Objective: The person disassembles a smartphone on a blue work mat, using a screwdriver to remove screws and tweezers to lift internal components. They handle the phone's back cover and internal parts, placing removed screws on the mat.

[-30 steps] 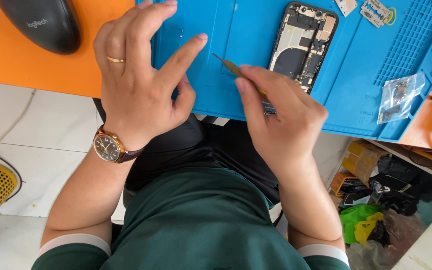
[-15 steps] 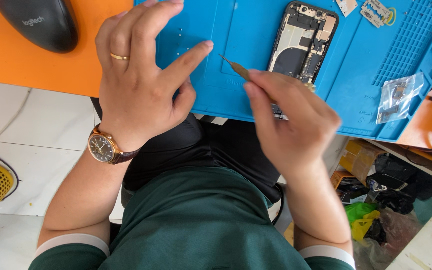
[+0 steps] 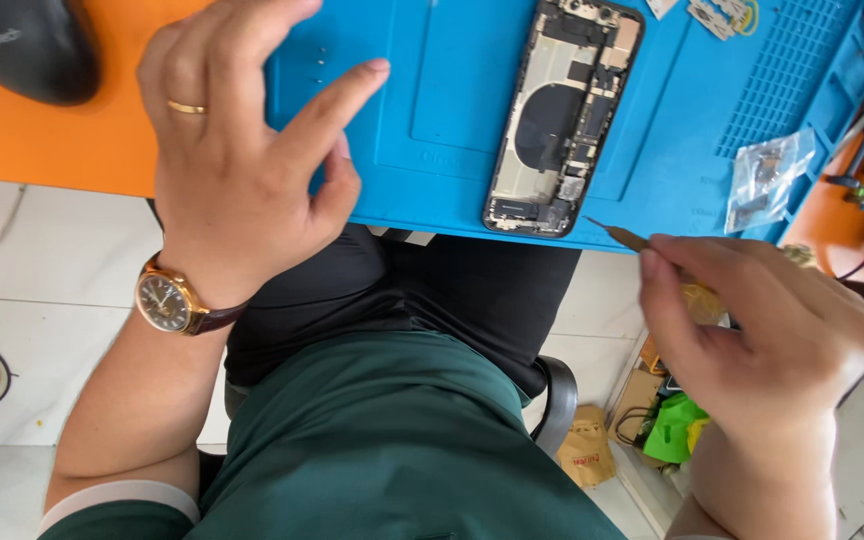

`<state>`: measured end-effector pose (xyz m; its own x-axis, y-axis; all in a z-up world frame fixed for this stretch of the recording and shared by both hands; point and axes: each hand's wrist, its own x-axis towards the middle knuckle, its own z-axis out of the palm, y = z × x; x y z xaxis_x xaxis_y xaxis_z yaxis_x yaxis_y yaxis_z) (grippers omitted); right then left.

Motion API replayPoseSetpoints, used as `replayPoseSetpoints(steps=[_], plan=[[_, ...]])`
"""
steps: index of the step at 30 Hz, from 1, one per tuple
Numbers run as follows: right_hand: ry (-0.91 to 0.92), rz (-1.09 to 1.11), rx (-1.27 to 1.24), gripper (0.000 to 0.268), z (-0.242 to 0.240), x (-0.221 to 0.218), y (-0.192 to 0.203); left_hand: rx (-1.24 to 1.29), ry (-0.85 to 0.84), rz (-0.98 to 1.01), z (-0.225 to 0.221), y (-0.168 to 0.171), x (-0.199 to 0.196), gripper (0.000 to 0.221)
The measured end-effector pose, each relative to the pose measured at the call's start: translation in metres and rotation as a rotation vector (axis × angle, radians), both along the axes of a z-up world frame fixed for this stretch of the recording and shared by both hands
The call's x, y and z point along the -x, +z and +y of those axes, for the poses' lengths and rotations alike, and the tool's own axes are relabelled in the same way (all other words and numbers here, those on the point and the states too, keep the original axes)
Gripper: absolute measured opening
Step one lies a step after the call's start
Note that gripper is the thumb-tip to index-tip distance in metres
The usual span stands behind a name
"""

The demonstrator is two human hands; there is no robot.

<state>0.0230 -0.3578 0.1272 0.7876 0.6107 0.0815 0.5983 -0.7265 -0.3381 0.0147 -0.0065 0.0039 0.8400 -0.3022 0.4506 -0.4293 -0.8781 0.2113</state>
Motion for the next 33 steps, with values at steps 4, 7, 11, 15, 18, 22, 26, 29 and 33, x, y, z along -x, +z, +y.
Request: replayPoseSetpoints(steps=[4,7,11,15,18,22,26,29,33], plan=[[0.011,-0.024,0.130,0.013,-0.004,0.005,-0.006,0.011,0.023,0.018,-0.003,0.002,0.001,0.051],[0.021,-0.012,0.149,0.013,-0.002,0.004,-0.005,-0.008,0.031,0.017,-0.002,0.000,0.002,0.051],[0.038,0.008,0.164,0.012,0.000,0.004,-0.007,-0.001,0.037,0.014,-0.003,0.000,0.003,0.052],[0.018,0.017,0.144,0.013,0.002,0.004,-0.010,0.018,0.033,0.021,-0.003,0.000,0.003,0.052],[0.013,0.034,0.159,0.014,0.002,0.003,-0.010,0.009,0.032,0.012,-0.002,-0.001,0.003,0.053],[0.023,0.036,0.220,0.013,0.003,0.004,-0.008,0.013,0.026,0.007,-0.002,0.000,0.002,0.054],[0.033,0.032,0.249,0.014,0.004,0.004,-0.006,0.002,0.031,0.000,-0.001,-0.001,0.002,0.052],[0.024,0.042,0.233,0.012,0.005,0.005,-0.005,0.002,0.032,0.012,-0.001,-0.002,0.002,0.053],[0.052,-0.055,0.366,0.013,0.008,0.010,-0.005,-0.001,0.028,0.006,-0.001,-0.002,0.002,0.053]])
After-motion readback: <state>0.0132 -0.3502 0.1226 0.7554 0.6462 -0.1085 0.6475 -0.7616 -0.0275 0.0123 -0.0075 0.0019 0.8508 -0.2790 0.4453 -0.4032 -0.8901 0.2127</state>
